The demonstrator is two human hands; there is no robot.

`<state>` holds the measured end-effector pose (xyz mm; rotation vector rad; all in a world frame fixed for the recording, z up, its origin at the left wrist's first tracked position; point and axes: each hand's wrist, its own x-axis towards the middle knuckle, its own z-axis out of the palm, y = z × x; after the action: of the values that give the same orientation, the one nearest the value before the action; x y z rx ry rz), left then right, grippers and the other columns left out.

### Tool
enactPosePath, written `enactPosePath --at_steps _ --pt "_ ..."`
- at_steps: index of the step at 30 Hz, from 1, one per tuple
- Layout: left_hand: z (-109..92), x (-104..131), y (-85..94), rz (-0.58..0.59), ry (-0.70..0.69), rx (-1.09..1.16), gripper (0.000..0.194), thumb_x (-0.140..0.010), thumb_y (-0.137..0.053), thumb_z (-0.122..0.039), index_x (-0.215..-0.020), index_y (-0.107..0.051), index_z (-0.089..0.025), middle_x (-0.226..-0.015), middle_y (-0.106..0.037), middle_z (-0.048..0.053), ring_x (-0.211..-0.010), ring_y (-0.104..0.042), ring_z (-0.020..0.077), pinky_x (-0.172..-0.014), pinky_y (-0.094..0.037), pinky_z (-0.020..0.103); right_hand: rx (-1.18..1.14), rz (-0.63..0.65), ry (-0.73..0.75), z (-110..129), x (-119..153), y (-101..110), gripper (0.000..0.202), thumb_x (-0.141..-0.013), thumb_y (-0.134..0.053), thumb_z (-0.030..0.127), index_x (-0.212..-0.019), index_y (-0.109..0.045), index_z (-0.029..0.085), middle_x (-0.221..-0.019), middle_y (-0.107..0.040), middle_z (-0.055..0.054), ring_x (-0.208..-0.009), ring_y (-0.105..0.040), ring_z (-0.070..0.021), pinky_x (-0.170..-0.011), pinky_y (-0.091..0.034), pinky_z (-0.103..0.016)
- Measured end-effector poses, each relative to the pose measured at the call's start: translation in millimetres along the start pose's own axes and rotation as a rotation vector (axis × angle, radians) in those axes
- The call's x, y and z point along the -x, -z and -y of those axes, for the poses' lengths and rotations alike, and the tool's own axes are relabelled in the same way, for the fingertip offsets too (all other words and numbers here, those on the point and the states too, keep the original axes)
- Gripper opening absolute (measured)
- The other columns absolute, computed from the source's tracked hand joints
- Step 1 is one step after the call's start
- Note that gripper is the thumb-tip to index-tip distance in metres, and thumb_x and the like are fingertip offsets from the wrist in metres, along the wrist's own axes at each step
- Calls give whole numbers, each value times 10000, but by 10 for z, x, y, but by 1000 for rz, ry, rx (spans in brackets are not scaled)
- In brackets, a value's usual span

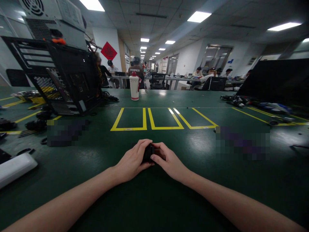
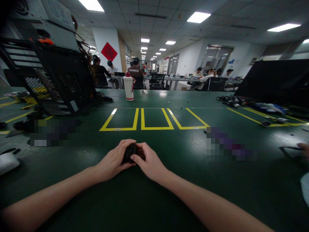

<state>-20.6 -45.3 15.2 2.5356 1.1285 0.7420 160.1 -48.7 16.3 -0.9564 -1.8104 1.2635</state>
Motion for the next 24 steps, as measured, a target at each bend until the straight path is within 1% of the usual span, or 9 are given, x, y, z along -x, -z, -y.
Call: enactPosePath --at_steps 6,9,11,13,15,19,24 --pt "2 -4 -9 2 4 3 626 -746 -574 -233 -1247 -201 -269 -1236 -346 64 -1018 -480 220 -819 -460 404 44 13 45 37 20 -1 300 -772 -538 244 -1048 -420 234 -1052 -497 -31 -996 -518 -176 -866 -442 -378" --pt "9 -6 -21 -11 -3 10 614 -753 -570 -268 -1245 -203 -270 -1234 -348 67 -1020 -480 226 -816 -460 417 0 -3 55 43 9 -15 205 -793 -504 266 -984 -439 230 -976 -506 -19 -934 -539 -162 -820 -467 -354" --pt "14 -6 -28 -18 -7 10 612 -758 -568 -299 -1247 -201 -271 -1236 -350 71 -1025 -481 232 -817 -457 432 -16 -26 60 39 1 -24 148 -796 -496 256 -936 -454 230 -947 -508 -12 -930 -537 -159 -821 -468 -347" --pt "17 -5 -31 -21 -9 6 613 -759 -567 -313 -1248 -201 -270 -1238 -351 76 -1028 -482 237 -819 -455 443 -16 -48 57 33 -3 -29 136 -787 -509 244 -914 -461 230 -944 -510 -9 -934 -535 -160 -835 -463 -351" --pt "17 -5 -30 -23 -10 2 611 -759 -568 -314 -1247 -203 -269 -1237 -353 76 -1028 -483 235 -822 -454 440 -10 -58 46 31 -1 -28 162 -781 -516 245 -933 -461 229 -959 -517 -13 -942 -535 -164 -843 -461 -356" --pt "14 -3 -25 -15 -3 -1 613 -757 -572 -316 -1244 -203 -271 -1232 -357 67 -1014 -493 226 -806 -466 417 15 -62 8 36 10 -9 273 -783 -518 269 -1042 -444 222 -1031 -522 -36 -993 -519 -171 -878 -441 -365" --pt "8 -6 -22 -16 -6 4 613 -758 -570 -290 -1247 -202 -260 -1230 -352 74 -1015 -487 228 -811 -460 417 30 -32 16 40 16 2 240 -783 -519 277 -1006 -457 213 -1007 -526 -35 -959 -531 -174 -856 -447 -373"
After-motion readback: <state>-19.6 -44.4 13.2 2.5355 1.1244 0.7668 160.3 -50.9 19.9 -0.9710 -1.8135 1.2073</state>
